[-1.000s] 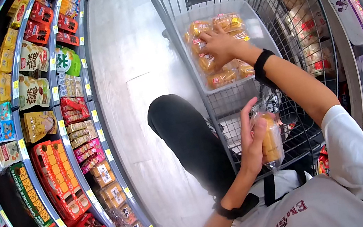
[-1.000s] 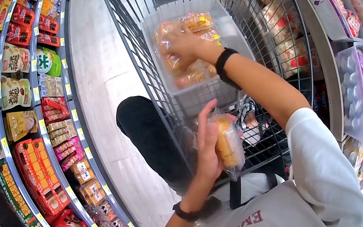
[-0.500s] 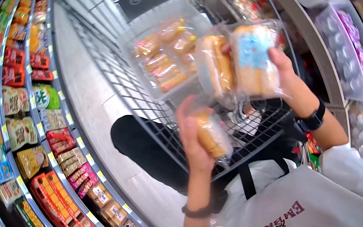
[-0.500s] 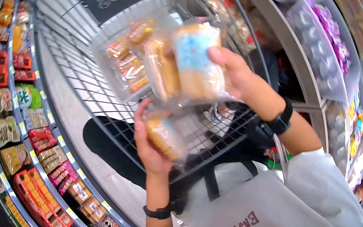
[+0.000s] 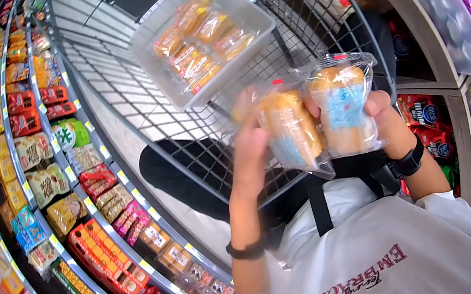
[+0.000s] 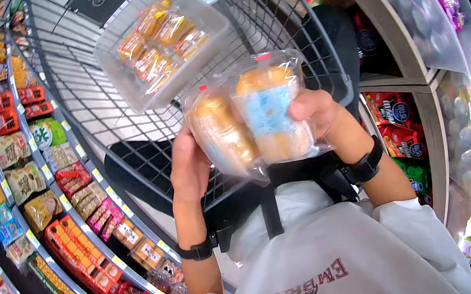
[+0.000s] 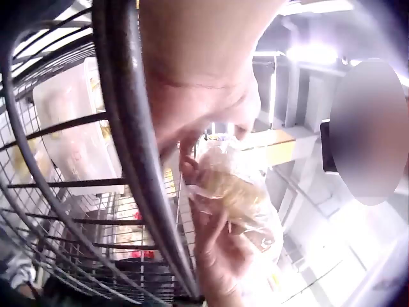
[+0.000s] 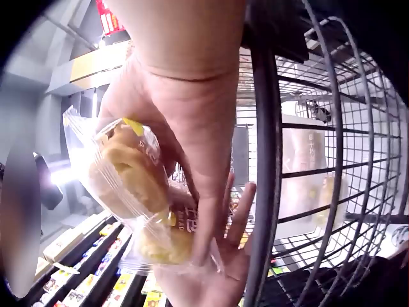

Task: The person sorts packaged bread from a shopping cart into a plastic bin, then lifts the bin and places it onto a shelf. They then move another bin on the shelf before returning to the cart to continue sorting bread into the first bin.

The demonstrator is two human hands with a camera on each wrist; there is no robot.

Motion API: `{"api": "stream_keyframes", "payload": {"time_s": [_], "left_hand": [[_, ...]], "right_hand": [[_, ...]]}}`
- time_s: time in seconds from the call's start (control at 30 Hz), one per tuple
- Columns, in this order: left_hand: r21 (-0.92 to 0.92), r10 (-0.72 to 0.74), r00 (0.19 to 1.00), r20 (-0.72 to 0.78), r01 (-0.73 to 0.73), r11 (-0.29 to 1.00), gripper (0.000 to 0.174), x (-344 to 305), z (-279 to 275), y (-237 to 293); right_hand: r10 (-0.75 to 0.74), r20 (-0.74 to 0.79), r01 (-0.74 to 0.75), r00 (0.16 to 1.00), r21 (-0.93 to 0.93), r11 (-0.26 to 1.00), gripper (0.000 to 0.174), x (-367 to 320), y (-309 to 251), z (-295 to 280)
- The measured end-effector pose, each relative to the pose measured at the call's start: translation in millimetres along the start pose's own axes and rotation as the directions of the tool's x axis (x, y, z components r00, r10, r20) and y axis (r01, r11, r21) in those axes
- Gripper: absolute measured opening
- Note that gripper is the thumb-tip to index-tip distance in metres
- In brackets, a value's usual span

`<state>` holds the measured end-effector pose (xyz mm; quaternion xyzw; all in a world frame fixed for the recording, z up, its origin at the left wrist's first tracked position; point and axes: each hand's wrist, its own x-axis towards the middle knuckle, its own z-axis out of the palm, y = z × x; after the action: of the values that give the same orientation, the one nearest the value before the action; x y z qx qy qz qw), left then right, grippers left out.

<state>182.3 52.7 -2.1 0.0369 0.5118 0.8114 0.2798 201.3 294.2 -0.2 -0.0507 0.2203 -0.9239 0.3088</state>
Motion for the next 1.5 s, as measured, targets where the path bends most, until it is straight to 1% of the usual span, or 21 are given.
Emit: {"api": "stream_keyframes", "payload": {"time_s": [0.03, 0.07, 0.1, 0.13, 0.17, 0.2, 0.3, 0.33, 0.37, 0.43, 0.47, 0.6, 0.7, 0.9, 1.13, 1.2, 1.23, 1.3, 1.43, 1.47, 1.5], "left_hand": [[0.017, -0.058, 0.996, 0.062, 0.057, 0.998, 0.100, -1.1, 7.8, 7.0], [-0.056, 0.047, 0.999, 0.011, -0.046, 0.997, 0.071, -1.2, 7.4, -0.2], [-0.051, 0.052, 0.999, -0.008, -0.052, 0.997, 0.071, 1.7, 5.1, -3.4], [0.040, 0.175, 0.977, -0.126, -0.171, 0.984, 0.069, 5.2, 2.3, -5.6], [0.143, 0.299, 0.928, -0.224, -0.272, 0.952, 0.070, 6.0, 0.8, -6.9], [0.019, 0.223, 0.914, -0.340, -0.230, 0.973, 0.071, 5.5, 2.4, -5.5], [0.078, 0.186, 0.948, -0.258, -0.171, 0.982, 0.074, 1.9, 1.9, -7.4], [-0.084, 0.047, 0.973, -0.227, -0.067, 0.994, 0.073, -2.4, 2.7, -3.6], [-0.085, 0.040, 0.973, -0.226, -0.061, 0.995, 0.073, -3.6, 4.1, 2.3], [-0.325, -0.001, 0.998, -0.069, -0.022, 0.945, 0.073, -1.6, 8.8, 13.7], [-0.252, 0.027, 0.995, -0.100, -0.052, 0.966, 0.072, -0.9, 11.4, 13.1], [-0.066, 0.077, 0.981, -0.176, -0.090, 0.994, 0.065, 0.2, 12.6, 6.3], [-0.029, 0.052, 0.976, -0.209, -0.059, 0.998, 0.064, -0.3, 8.9, 4.1], [0.009, 0.061, 0.977, -0.202, -0.061, 0.998, 0.058, 0.5, 7.2, 6.0], [-0.012, 0.057, 0.964, -0.258, -0.062, 0.998, 0.061, 2.1, 6.8, 1.3], [0.152, 0.098, 0.939, -0.329, -0.050, 0.987, 0.059, 3.7, 2.9, -3.0], [0.144, 0.096, 0.942, -0.323, -0.051, 0.988, 0.059, 4.7, 1.1, -6.3], [0.563, 0.320, 0.901, -0.293, -0.108, 0.820, 0.058, 6.7, -1.5, -11.6], [0.471, 0.234, 0.949, -0.211, -0.111, 0.875, 0.059, 6.5, 1.8, -6.1], [0.360, 0.156, 0.968, -0.197, -0.077, 0.930, 0.060, 4.2, 8.0, -2.7], [0.361, 0.156, 0.968, -0.198, -0.076, 0.930, 0.060, 3.3, 11.2, -1.9]], "right_hand": [[0.016, 0.014, -0.016, 1.000, 0.011, 1.000, 0.074, 1.5, 3.0, 5.6], [-0.029, -0.167, 0.006, 0.986, -0.134, 0.991, 0.073, 1.3, 6.0, 14.4], [-0.101, -0.332, 0.003, 0.938, -0.282, 0.959, 0.072, 3.5, 7.2, 21.0], [-0.191, -0.412, 0.029, 0.891, -0.367, 0.930, 0.071, 12.0, 10.9, 26.8], [-0.239, -0.390, 0.007, 0.889, -0.510, 0.860, 0.071, 16.6, 8.6, 16.3], [-0.216, -0.409, 0.012, 0.886, -0.447, 0.894, 0.070, 20.7, 6.8, 17.8], [-0.197, -0.467, -0.002, 0.862, -0.391, 0.920, 0.064, 25.2, 11.0, 18.7], [-0.204, -0.504, -0.019, 0.840, -0.402, 0.915, 0.059, 24.8, 14.1, 18.6], [-0.203, -0.509, -0.020, 0.837, -0.399, 0.917, 0.059, 25.1, 16.0, 19.0], [-0.283, -0.571, -0.042, 0.771, -0.489, 0.871, 0.055, 26.0, 16.3, 18.6], [-0.246, -0.584, -0.045, 0.774, -0.438, 0.898, 0.054, 23.1, 15.9, 10.3], [-0.228, -0.605, -0.048, 0.763, -0.404, 0.913, 0.052, 24.2, 16.3, 14.4], [-0.209, -0.584, -0.074, 0.784, -0.423, 0.903, 0.053, 24.3, 16.1, 15.5], [-0.150, -0.558, -0.131, 0.816, -0.432, 0.892, 0.057, 24.7, 14.1, 19.3], [-0.195, -0.564, -0.071, 0.802, -0.414, 0.908, 0.057, 24.4, 18.9, 9.9], [-0.212, -0.556, -0.020, 0.804, -0.381, 0.924, 0.058, 25.1, 19.5, 3.8], [-0.216, -0.561, -0.022, 0.799, -0.387, 0.922, 0.058, 25.7, 19.1, 5.4], [-0.219, -0.616, -0.025, 0.757, -0.362, 0.932, 0.049, 26.3, 18.9, 8.2], [-0.192, -0.575, -0.074, 0.795, -0.407, 0.910, 0.048, 27.6, 20.2, 6.1], [-0.190, -0.575, -0.075, 0.796, -0.405, 0.911, 0.048, 28.1, 21.8, 6.3], [-0.260, -0.539, -0.098, 0.801, -0.547, 0.831, 0.047, 28.5, 23.3, 6.6]]}}
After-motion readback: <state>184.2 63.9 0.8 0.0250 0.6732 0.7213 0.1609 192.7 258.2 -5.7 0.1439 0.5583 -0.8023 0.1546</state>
